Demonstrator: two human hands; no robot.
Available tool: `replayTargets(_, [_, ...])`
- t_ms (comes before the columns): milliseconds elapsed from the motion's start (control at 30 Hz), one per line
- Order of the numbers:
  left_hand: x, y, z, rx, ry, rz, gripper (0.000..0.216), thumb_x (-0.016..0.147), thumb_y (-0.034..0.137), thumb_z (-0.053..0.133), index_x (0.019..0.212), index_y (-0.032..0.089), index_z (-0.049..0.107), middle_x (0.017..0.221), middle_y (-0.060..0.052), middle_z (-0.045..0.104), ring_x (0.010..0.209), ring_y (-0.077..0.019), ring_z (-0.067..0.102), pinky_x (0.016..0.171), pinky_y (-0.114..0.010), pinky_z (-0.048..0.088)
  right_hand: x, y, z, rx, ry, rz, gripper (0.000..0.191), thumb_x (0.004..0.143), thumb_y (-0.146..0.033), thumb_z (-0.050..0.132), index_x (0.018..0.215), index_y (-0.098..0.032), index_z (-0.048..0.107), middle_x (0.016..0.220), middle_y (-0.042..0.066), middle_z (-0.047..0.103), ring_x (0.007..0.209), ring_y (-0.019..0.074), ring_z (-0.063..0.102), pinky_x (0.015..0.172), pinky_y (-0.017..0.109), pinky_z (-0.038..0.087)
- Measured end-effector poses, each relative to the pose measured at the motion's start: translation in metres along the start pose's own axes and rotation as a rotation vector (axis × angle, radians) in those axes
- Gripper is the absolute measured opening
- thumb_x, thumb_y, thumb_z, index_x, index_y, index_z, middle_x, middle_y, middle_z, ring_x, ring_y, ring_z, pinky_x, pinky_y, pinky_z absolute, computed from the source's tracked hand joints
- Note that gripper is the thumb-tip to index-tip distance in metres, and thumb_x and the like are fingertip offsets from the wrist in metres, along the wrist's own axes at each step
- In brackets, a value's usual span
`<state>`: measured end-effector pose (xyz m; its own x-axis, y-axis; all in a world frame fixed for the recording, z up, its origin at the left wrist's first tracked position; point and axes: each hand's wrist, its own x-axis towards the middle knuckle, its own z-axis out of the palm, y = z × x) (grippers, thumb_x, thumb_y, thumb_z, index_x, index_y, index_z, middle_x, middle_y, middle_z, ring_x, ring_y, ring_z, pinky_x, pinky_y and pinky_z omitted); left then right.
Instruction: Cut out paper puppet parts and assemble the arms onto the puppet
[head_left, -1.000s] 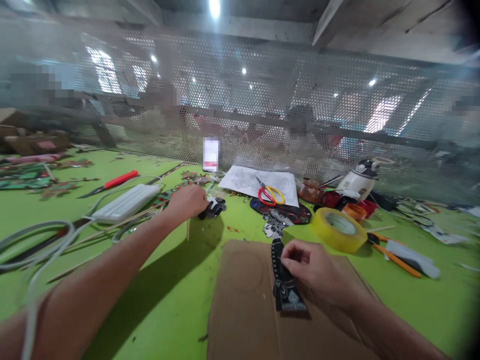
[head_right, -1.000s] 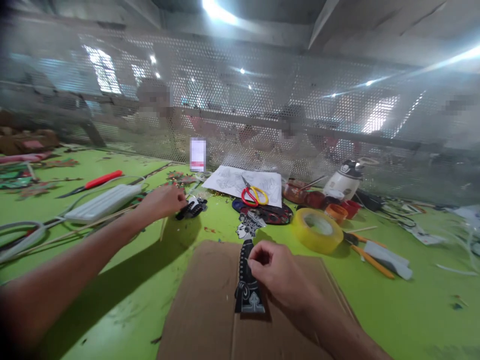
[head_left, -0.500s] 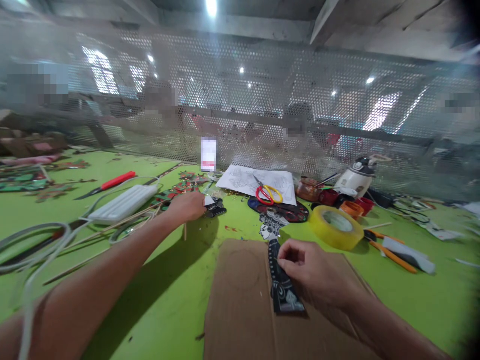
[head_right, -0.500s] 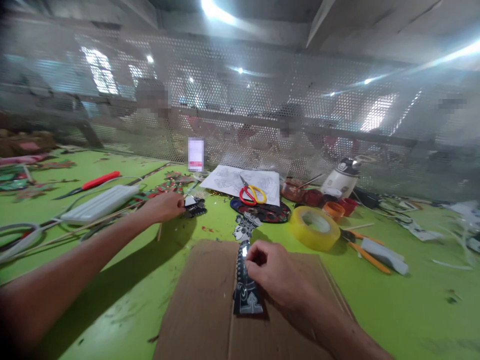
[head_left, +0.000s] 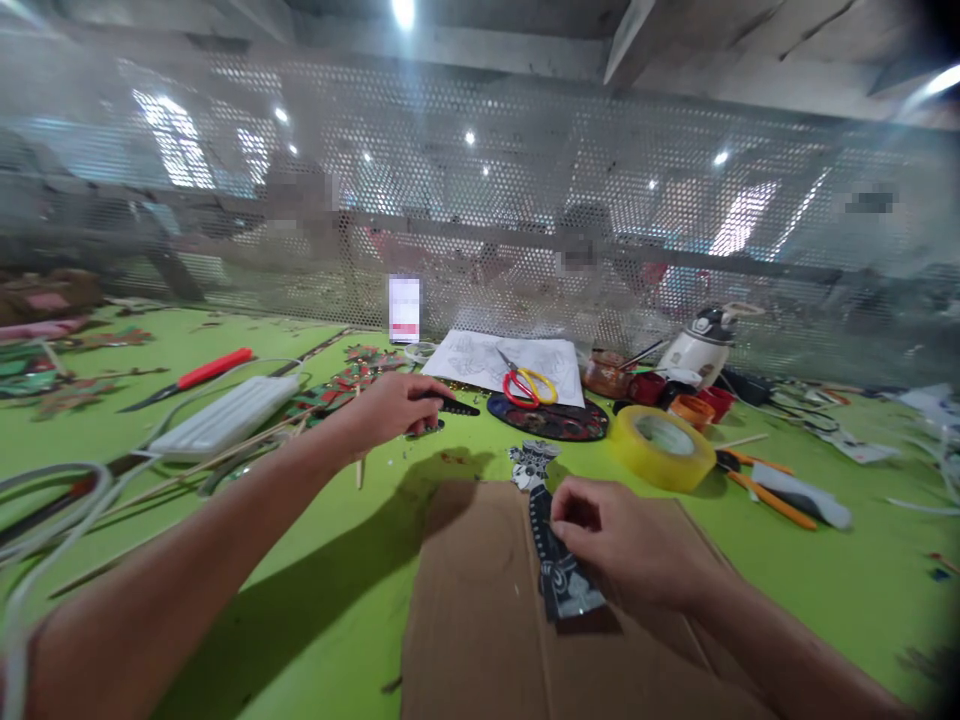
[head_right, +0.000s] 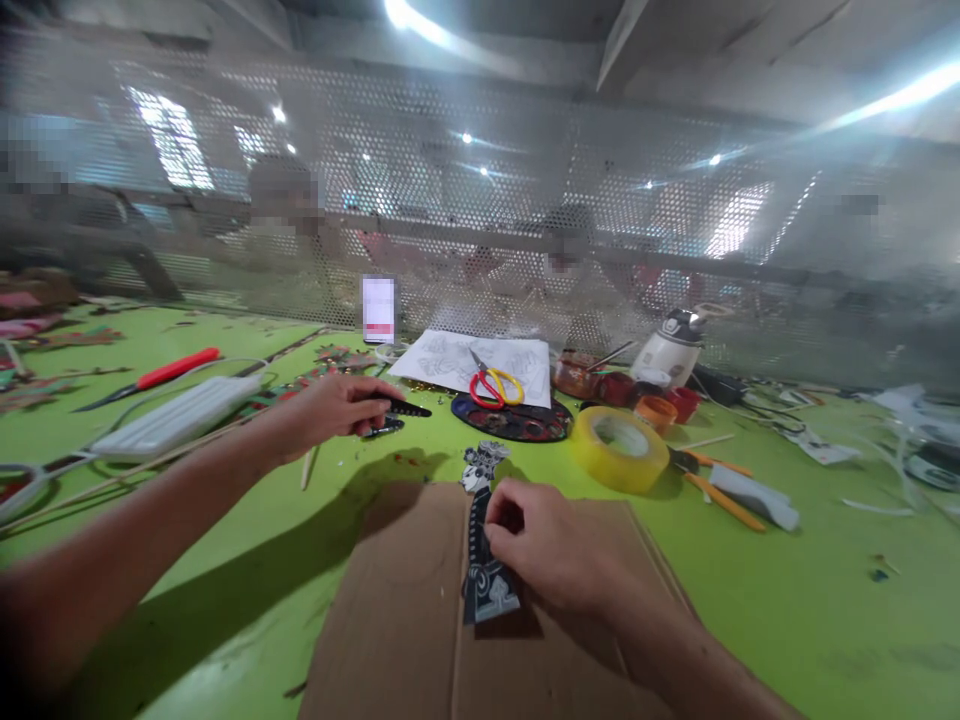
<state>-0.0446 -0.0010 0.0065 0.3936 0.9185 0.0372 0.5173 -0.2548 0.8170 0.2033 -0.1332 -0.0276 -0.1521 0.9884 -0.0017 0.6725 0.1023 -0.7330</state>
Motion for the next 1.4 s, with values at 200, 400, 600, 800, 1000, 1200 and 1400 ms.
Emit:
replayTargets(200, [-0.01, 0.009, 0.014, -0.145, -0.142, 0.025, 0.034, 0.081, 0.016, 0.052, 0.113, 0.01, 0.061, 0.069, -0.001, 0.063, 0.054, -0.0093, 0.052, 0.048, -0.02, 0.032, -0.002, 0.001, -0.007, -0.066, 0.034, 0.002, 0.011, 0.073, -0.01, 0.057, 0.069, -0.018, 0.061, 0.059, -0.004, 0.057, 0.054, 0.0106, 0.047, 0.048, 0.021, 0.031])
replayTargets(400, [-0.016, 0.018, 0.029, -0.273, -0.23, 0.015, 0.023, 0.077, 0.019, 0.058, 0.099, 0.013, 0.058, 0.066, -0.001, 0.065, 0.052, -0.0096, 0.054, 0.047, -0.02, 0.034, -0.001, 0.002, -0.002, 0.077, 0.087, -0.129, 0.008, 0.08, -0.015, 0.054, 0.074, -0.019, 0.057, 0.079, 0.003, 0.064, 0.071, 0.0152, 0.058, 0.062, 0.026, 0.044])
replayTargets(600, [-0.032, 0.031, 0.043, -0.536, -0.38, -0.064, 0.021, 0.076, 0.02, 0.065, 0.094, 0.011, 0.06, 0.068, -0.004, 0.068, 0.053, -0.0094, 0.057, 0.047, -0.02, 0.036, -0.01, 0.001, 0.01, -0.034, 0.247, -0.364, 0.009, 0.084, -0.013, 0.057, 0.081, -0.021, 0.057, 0.126, 0.009, 0.056, 0.123, 0.0231, 0.048, 0.101, 0.039, 0.04])
replayTargets(800, [-0.04, 0.034, 0.047, -0.744, -0.487, -0.09, 0.025, 0.079, 0.016, 0.067, 0.102, 0.009, 0.062, 0.083, -0.008, 0.073, 0.068, -0.0126, 0.065, 0.062, -0.023, 0.047, -0.013, 0.003, 0.019, -0.036, 0.285, -0.404, 0.012, 0.086, -0.01, 0.053, 0.081, -0.021, 0.056, 0.108, 0.009, 0.062, 0.109, 0.0213, 0.057, 0.09, 0.033, 0.046])
replayTargets(1000, [-0.038, 0.027, 0.053, -0.839, -0.494, -0.005, 0.016, 0.083, 0.021, 0.067, 0.096, 0.011, 0.067, 0.092, -0.01, 0.073, 0.08, -0.0177, 0.069, 0.066, -0.024, 0.049, -0.01, -0.004, 0.02, 0.408, 0.141, -0.168, 0.006, 0.081, -0.021, 0.057, 0.075, -0.021, 0.054, 0.083, 0.003, 0.065, 0.075, 0.0168, 0.063, 0.069, 0.029, 0.051])
replayTargets(1200, [-0.036, 0.023, 0.062, -0.689, -0.286, -0.009, 0.014, 0.082, 0.026, 0.068, 0.078, 0.012, 0.069, 0.071, 0.0, 0.064, 0.062, -0.0067, 0.053, 0.058, -0.017, 0.043, -0.011, -0.009, 0.014, 0.521, 0.031, -0.073, 0.009, 0.077, -0.026, 0.059, 0.074, -0.02, 0.053, 0.089, 0.005, 0.067, 0.069, 0.0146, 0.062, 0.064, 0.027, 0.05])
replayTargets(1400, [-0.042, 0.029, 0.074, -0.54, -0.313, -0.021, 0.017, 0.076, 0.03, 0.067, 0.078, 0.012, 0.069, 0.065, 0.001, 0.063, 0.055, -0.009, 0.053, 0.056, -0.021, 0.045, -0.01, -0.008, 0.002, 0.323, 0.213, -0.196, 0.007, 0.086, -0.025, 0.057, 0.081, -0.019, 0.059, 0.076, 0.001, 0.06, 0.068, 0.0134, 0.056, 0.063, 0.024, 0.047])
